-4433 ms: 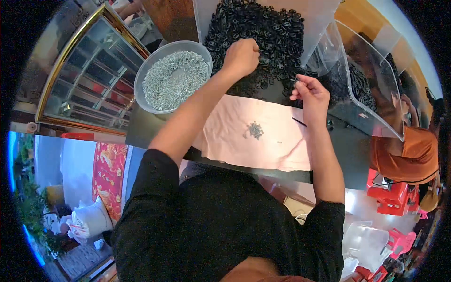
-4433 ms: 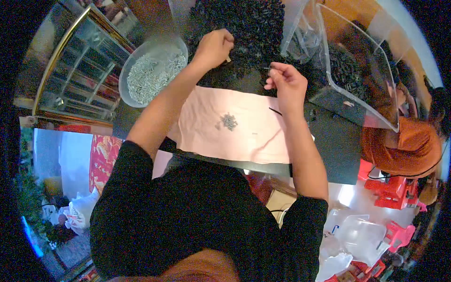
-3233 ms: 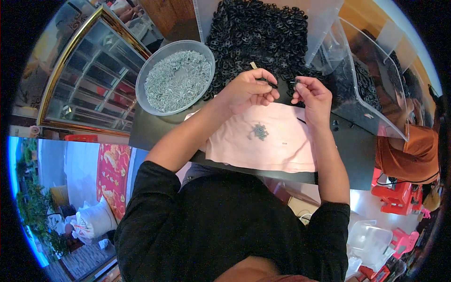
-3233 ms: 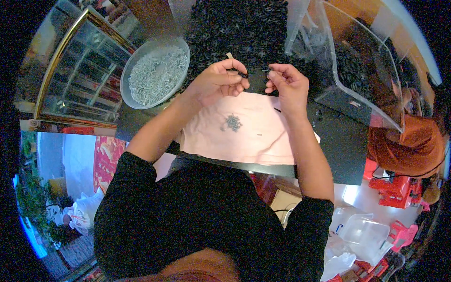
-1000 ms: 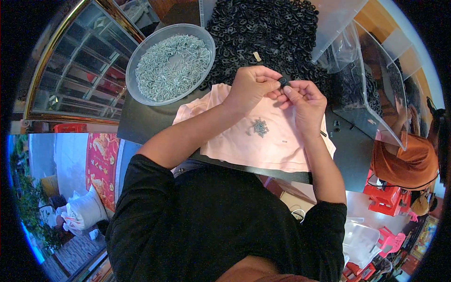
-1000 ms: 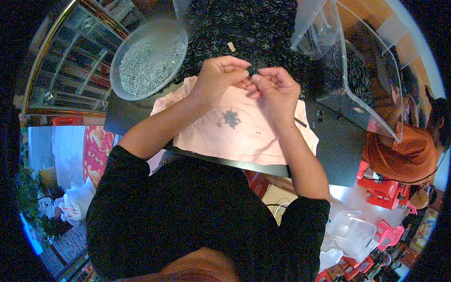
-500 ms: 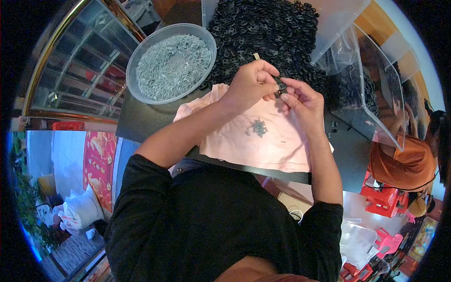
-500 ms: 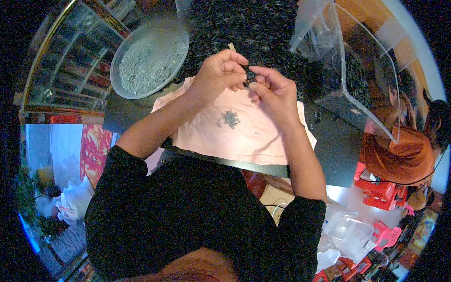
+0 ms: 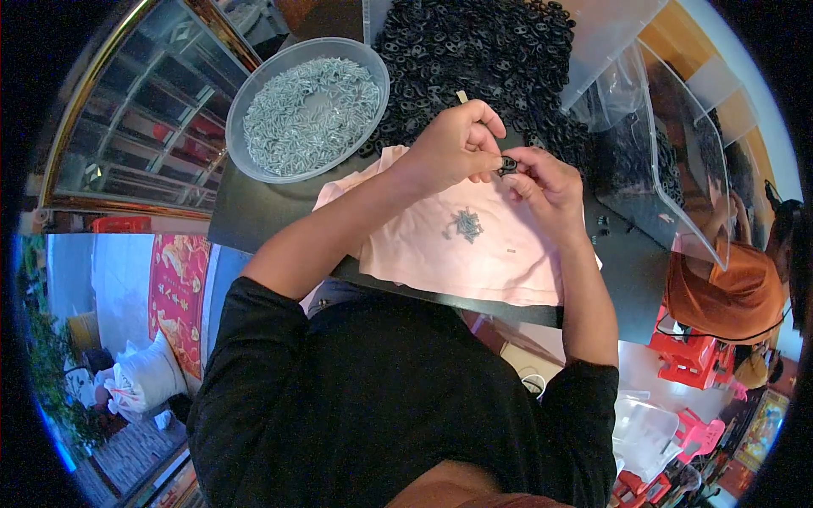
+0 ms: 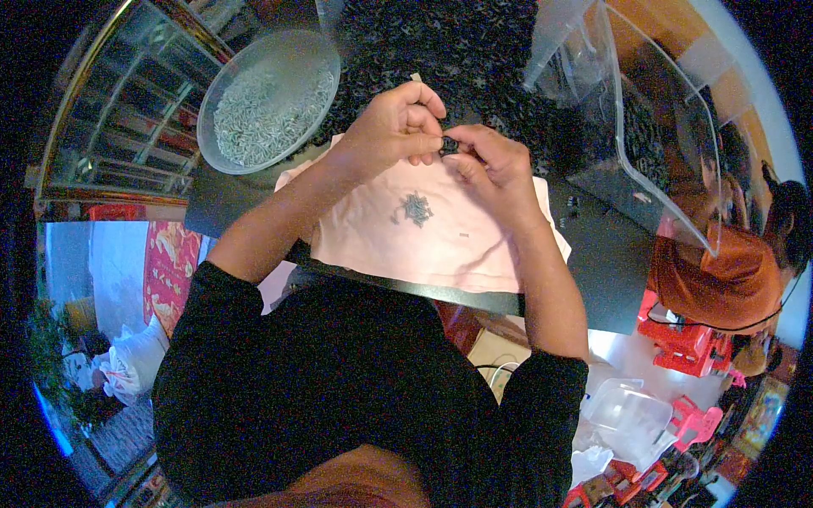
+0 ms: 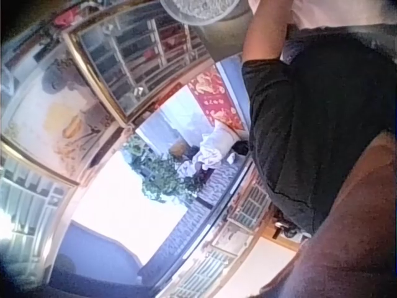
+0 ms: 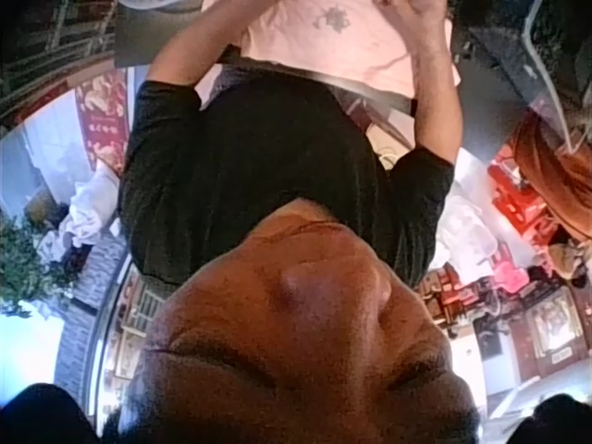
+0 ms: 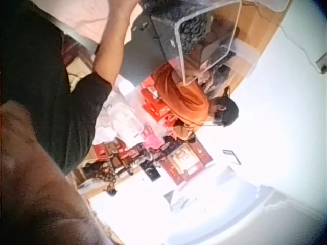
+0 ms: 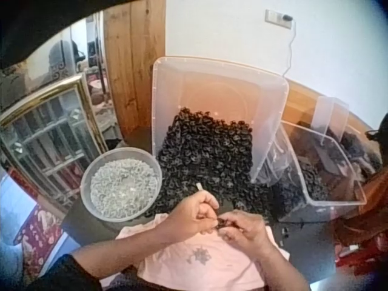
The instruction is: The person assembles small parts by hand, picking up plastic components and metal pins from containers and inserting the pins into the components.
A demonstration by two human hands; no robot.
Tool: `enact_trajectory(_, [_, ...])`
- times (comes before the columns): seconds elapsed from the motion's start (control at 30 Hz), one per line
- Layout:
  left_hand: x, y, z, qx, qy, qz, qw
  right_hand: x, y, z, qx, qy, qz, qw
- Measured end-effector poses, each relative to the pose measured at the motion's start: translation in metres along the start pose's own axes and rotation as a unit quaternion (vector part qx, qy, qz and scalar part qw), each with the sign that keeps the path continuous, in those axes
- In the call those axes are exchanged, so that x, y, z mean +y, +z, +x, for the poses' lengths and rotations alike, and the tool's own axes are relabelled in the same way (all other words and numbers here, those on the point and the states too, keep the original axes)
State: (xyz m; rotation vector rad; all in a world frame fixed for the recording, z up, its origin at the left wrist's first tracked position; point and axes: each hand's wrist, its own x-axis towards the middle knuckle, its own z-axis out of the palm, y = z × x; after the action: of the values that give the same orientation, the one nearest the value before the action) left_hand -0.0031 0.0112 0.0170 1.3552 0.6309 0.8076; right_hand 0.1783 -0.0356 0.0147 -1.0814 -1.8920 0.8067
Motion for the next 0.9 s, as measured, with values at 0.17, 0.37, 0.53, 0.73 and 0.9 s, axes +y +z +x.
enact_trajectory(0.17, [-0.002, -0.001, 0.0, -0.001, -0.001, -0.013, 1.0, -0.004, 0.005, 0.0, 0.039, -0.081, -0.099, 0.991])
enact_trajectory(0.37, [0.002, -0.002, -0.002, -0.018, -0.004, -0.009, 1.0, -0.008, 0.006, 0.0, 0.038, -0.116, -0.151, 0.981])
enact_trajectory(0.53, [0.002, -0.004, -0.002, -0.034, -0.005, -0.004, 0.999, -0.01, 0.008, 0.0, 0.04, -0.126, -0.161, 0.978])
enact_trajectory(0.73, [0.003, -0.004, -0.002, -0.041, -0.004, -0.01, 0.999, -0.01, 0.008, 0.0, 0.043, -0.157, -0.17, 0.972])
enact_trajectory(0.9, [-0.003, -0.006, 0.0, -0.034, 0.003, -0.044, 0.998, -0.011, 0.008, 0.001, 0.06, -0.147, -0.167, 0.973])
